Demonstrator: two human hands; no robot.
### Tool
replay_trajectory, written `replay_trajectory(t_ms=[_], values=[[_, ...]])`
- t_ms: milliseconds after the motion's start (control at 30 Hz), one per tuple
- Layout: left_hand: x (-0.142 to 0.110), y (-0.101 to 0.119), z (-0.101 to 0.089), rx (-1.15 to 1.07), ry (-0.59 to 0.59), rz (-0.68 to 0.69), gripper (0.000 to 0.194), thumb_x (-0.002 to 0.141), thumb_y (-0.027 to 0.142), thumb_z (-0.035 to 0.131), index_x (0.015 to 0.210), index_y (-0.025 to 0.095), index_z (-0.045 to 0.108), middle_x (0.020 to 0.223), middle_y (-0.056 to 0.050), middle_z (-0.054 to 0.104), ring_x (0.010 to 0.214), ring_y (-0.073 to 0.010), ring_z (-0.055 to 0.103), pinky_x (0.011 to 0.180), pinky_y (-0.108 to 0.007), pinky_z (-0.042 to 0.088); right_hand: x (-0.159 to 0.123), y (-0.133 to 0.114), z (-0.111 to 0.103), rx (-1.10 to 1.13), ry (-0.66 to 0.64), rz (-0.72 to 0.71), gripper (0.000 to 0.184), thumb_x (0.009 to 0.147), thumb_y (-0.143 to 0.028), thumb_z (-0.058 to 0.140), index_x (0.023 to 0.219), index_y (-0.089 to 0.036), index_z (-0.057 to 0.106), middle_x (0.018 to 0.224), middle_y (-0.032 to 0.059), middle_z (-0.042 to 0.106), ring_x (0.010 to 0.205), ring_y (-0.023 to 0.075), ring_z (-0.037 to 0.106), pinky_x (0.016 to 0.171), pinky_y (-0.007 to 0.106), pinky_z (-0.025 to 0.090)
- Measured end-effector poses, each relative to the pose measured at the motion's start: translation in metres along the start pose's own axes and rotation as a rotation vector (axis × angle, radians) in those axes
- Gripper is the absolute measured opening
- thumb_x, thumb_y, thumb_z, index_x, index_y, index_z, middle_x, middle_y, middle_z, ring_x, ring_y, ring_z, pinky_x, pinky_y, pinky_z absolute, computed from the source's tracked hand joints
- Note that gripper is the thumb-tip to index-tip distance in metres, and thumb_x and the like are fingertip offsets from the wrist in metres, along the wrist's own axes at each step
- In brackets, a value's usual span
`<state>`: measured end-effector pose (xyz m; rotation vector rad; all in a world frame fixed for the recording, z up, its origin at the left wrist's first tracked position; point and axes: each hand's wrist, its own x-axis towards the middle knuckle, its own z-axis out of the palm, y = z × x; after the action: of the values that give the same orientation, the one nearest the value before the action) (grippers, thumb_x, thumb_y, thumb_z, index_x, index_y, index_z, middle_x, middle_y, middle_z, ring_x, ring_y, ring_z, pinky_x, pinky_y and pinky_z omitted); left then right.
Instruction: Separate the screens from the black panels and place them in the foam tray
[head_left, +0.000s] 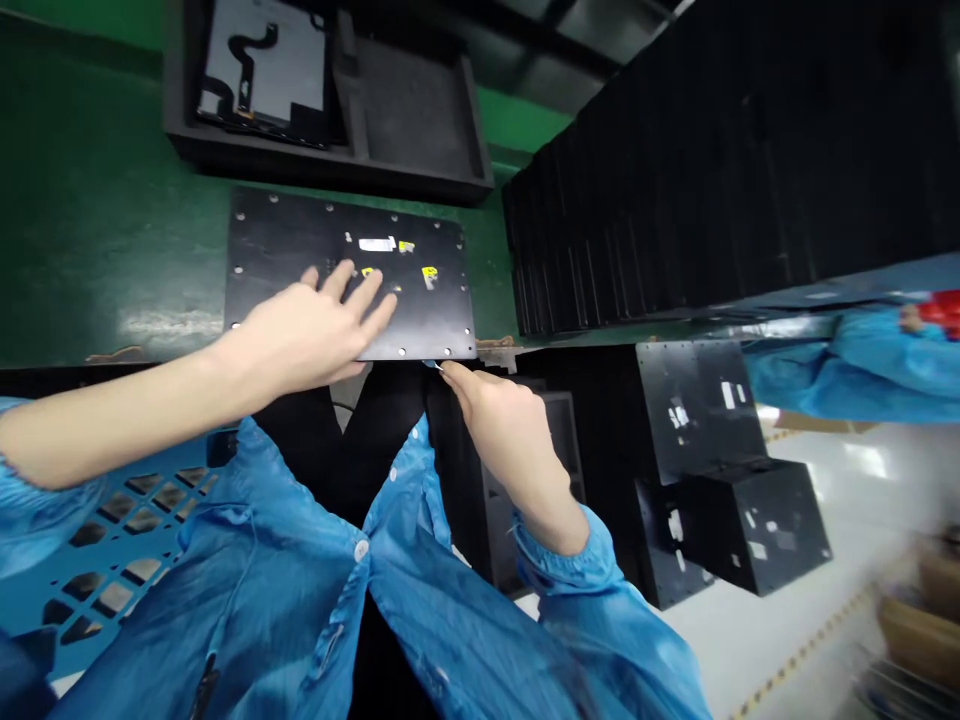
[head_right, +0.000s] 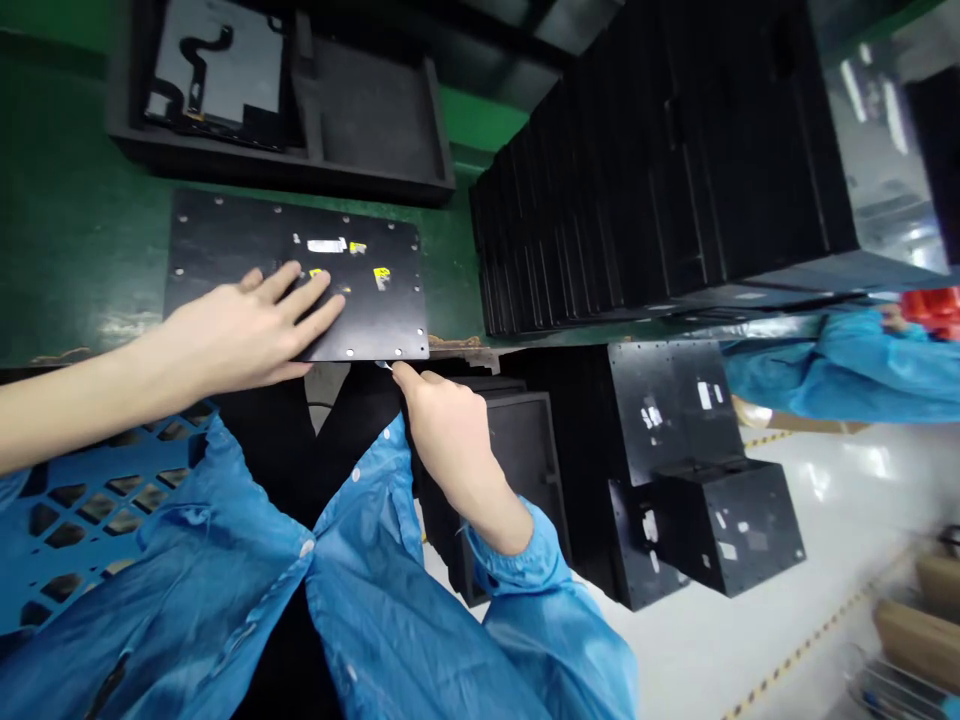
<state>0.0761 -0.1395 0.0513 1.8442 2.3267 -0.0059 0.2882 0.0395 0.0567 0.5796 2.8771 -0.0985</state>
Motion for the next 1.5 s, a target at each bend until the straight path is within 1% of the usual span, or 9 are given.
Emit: replay_trajectory(t_ms=[133, 300, 433, 700, 867, 1033, 1167, 1333, 1500], values=[[-0.01, 0.009, -0.024, -0.011, 0.022, 0.026, 0.068, 0.1, 0.032, 0.06, 0.167, 0.022, 0.051, 0.165, -0.025, 0.058, 0.147, -0.0506, 0.057, 0.096, -0.063, 0.063, 0.0, -0.009, -0.007, -0.106, 0.031, -0.027, 0.03, 0.116, -0.032, 0.052, 0.131, -0.029, 0.077, 0.094, 0.0078, 0.082, 0.071, 0.0199, 0.074, 0.061, 0.03, 0.035], [-0.007, 0.003, -0.07, -0.02, 0.137, -0.011, 0.05, 0.104, 0.024, 0.051, 0.153, 0.023, 0.064, 0.135, -0.02, 0.077, 0.125, -0.0403, 0.073, 0.092, -0.054, 0.059, 0.033, -0.041, -0.011, 0.021, 0.044, -0.11, 0.037, 0.114, -0.052, 0.057, 0.139, -0.029, 0.073, 0.105, 0.0082, 0.084, 0.085, 0.0243, 0.077, 0.068, 0.029, 0.043], [0.003, -0.001, -0.095, -0.014, 0.178, -0.06, 0.038, 0.106, 0.02, 0.05, 0.135, 0.024, 0.074, 0.11, -0.014, 0.082, 0.111, -0.0358, 0.077, 0.092, -0.05, 0.055, 0.083, -0.05, -0.008, 0.058, -0.036, -0.313, 0.069, 0.102, -0.054, 0.077, 0.16, -0.024, 0.057, 0.103, 0.0105, 0.083, 0.089, 0.0285, 0.076, 0.074, 0.031, 0.048], [0.007, -0.003, -0.1, 0.026, 0.286, -0.045, 0.024, 0.101, 0.018, 0.067, 0.121, 0.021, 0.08, 0.103, -0.013, 0.084, 0.098, -0.0295, 0.079, 0.085, -0.04, 0.052, 0.133, -0.034, -0.02, 0.137, 0.002, -0.491, 0.074, 0.081, -0.053, 0.097, 0.145, -0.026, 0.071, 0.116, 0.0098, 0.081, 0.096, 0.029, 0.073, 0.077, 0.031, 0.05], [0.006, -0.004, -0.103, 0.105, 0.256, -0.038, 0.026, 0.1, 0.009, 0.062, 0.118, 0.017, 0.079, 0.106, -0.014, 0.085, 0.09, -0.0269, 0.08, 0.076, -0.037, 0.049, 0.117, -0.043, -0.027, -0.039, 0.127, -0.668, 0.041, 0.101, -0.035, 0.073, 0.14, -0.024, 0.077, 0.118, 0.0113, 0.081, 0.086, 0.0211, 0.069, 0.072, 0.03, 0.045], [0.008, -0.006, -0.108, 0.126, 0.307, -0.047, 0.024, 0.1, 0.01, 0.063, 0.116, 0.018, 0.079, 0.105, -0.013, 0.085, 0.092, -0.0264, 0.08, 0.081, -0.037, 0.05, 0.114, -0.044, -0.029, -0.111, 0.308, -0.608, 0.034, 0.108, -0.021, 0.057, 0.131, -0.02, 0.081, 0.102, 0.0116, 0.081, 0.074, 0.0167, 0.063, 0.065, 0.034, 0.037], [0.007, -0.004, -0.107, 0.139, 0.357, -0.04, 0.021, 0.104, 0.012, 0.061, 0.116, 0.016, 0.077, 0.103, -0.014, 0.085, 0.088, -0.0275, 0.081, 0.075, -0.036, 0.05, 0.087, -0.029, -0.038, -0.11, 0.383, -0.634, 0.038, 0.114, -0.017, 0.048, 0.128, -0.021, 0.082, 0.109, 0.0109, 0.086, 0.077, 0.0166, 0.071, 0.065, 0.035, 0.04], [-0.007, 0.002, -0.086, 0.223, 0.371, 0.026, 0.034, 0.104, 0.006, 0.055, 0.13, 0.014, 0.074, 0.108, -0.014, 0.085, 0.085, -0.0257, 0.082, 0.065, -0.034, 0.054, -0.011, 0.026, -0.042, 0.007, 0.497, -0.777, 0.042, 0.107, -0.018, 0.062, 0.14, -0.038, 0.077, 0.132, 0.004, 0.082, 0.076, 0.0177, 0.079, 0.057, 0.036, 0.05], [-0.022, 0.014, -0.031, 0.343, 0.517, 0.094, 0.05, 0.101, 0.005, 0.055, 0.147, 0.017, 0.071, 0.144, -0.017, 0.076, 0.114, -0.0301, 0.081, 0.088, -0.041, 0.066, -0.091, 0.078, -0.028, 0.425, 0.423, -0.522, 0.049, 0.096, -0.021, 0.073, 0.133, -0.053, 0.079, 0.103, -0.0001, 0.087, 0.074, 0.0258, 0.084, 0.055, 0.038, 0.064]])
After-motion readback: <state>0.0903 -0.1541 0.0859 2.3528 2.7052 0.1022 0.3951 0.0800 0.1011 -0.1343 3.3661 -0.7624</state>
